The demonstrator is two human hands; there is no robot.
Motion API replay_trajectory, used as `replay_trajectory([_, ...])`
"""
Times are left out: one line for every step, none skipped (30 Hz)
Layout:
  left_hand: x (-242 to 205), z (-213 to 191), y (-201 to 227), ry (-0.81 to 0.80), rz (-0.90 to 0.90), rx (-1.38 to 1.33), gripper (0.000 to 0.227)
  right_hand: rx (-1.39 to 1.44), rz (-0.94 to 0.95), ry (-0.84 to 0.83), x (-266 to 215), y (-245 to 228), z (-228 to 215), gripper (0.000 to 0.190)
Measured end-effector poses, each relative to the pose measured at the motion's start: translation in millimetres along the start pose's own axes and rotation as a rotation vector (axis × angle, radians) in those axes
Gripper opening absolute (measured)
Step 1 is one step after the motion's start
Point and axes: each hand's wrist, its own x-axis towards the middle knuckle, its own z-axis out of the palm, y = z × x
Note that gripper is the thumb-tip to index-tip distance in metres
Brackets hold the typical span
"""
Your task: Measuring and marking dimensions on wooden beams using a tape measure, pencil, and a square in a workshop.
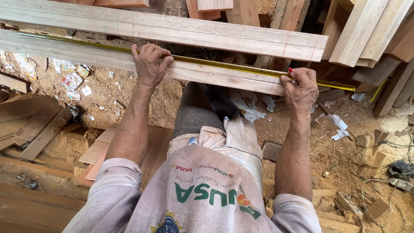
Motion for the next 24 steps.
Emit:
replay_trajectory([1,0,0,0.007,-0.001,-0.002,0.019,-0.017,-0.009,0.001,1,2,1,0.021])
replay_trajectory([0,0,1,0.006,-0.002,-0.002,0.019,-0.018,-0.008,0.000,1,-1,0,0.021])
replay_trajectory([0,0,1,0.009,0.001,0.003,0.019,0.008,-0.007,-0.005,2,-4,-1,0.020])
replay_trajectory([0,0,1,0.012,0.003,0.009,0.018,0.034,-0.006,-0.009,2,-6,-2,0.019])
replay_trajectory([1,0,2,0.012,0.002,0.009,0.018,0.034,-0.007,-0.010,3,-9,-4,0.019])
replay_trajectory([2,0,3,0.041,0.035,0.052,0.026,0.041,-0.042,-0.022,4,-12,-5,0.016])
replay_trajectory([3,0,3,0.068,0.069,0.095,0.036,0.048,-0.076,-0.035,4,-15,-7,0.012])
replay_trajectory([3,-1,3,0.067,0.068,0.095,0.036,0.048,-0.076,-0.036,5,-16,-7,0.012])
replay_trajectory([3,-2,3,0.063,0.067,0.096,0.035,0.069,-0.065,-0.048,5,-16,-8,0.011])
replay_trajectory([3,-2,3,0.060,0.065,0.096,0.034,0.091,-0.054,-0.060,5,-16,-8,0.010])
replay_trajectory([3,-4,4,0.057,0.064,0.096,0.034,0.091,-0.052,-0.062,5,-15,-8,0.010])
replay_trajectory([2,-5,5,0.056,0.065,0.083,0.035,0.094,-0.044,-0.063,5,-15,-8,0.010])
replay_trajectory([2,-6,6,0.055,0.066,0.070,0.036,0.098,-0.037,-0.064,6,-14,-7,0.010])
replay_trajectory([2,-5,4,0.054,0.066,0.070,0.036,0.098,-0.036,-0.064,7,-17,-8,0.010])
replay_trajectory([1,-3,2,0.054,0.065,0.070,0.037,0.103,-0.034,-0.060,7,-19,-9,0.012])
replay_trajectory([1,-1,1,0.055,0.065,0.070,0.038,0.108,-0.031,-0.056,7,-21,-9,0.015])
replay_trajectory([1,2,-2,0.053,0.065,0.070,0.038,0.107,-0.029,-0.057,7,-20,-9,0.015])
replay_trajectory([1,5,-5,0.065,0.061,0.089,0.048,0.099,-0.041,-0.056,7,-18,-9,0.014])
replay_trajectory([1,7,-8,0.077,0.056,0.109,0.060,0.092,-0.053,-0.057,7,-17,-9,0.012])
replay_trajectory([-1,6,-6,0.075,0.054,0.109,0.060,0.091,-0.052,-0.059,6,-17,-8,0.012])
replay_trajectory([-1,4,-4,0.078,0.044,0.094,0.057,0.094,-0.054,-0.056,6,-18,-9,0.012])
replay_trajectory([-1,3,-2,0.080,0.034,0.080,0.053,0.096,-0.056,-0.052,6,-18,-9,0.012])
replay_trajectory([-1,2,0,0.078,0.033,0.078,0.053,0.094,-0.055,-0.054,5,-18,-9,0.012])
replay_trajectory([-1,2,1,0.082,0.040,0.070,0.047,0.100,-0.059,-0.043,4,-19,-9,0.012])
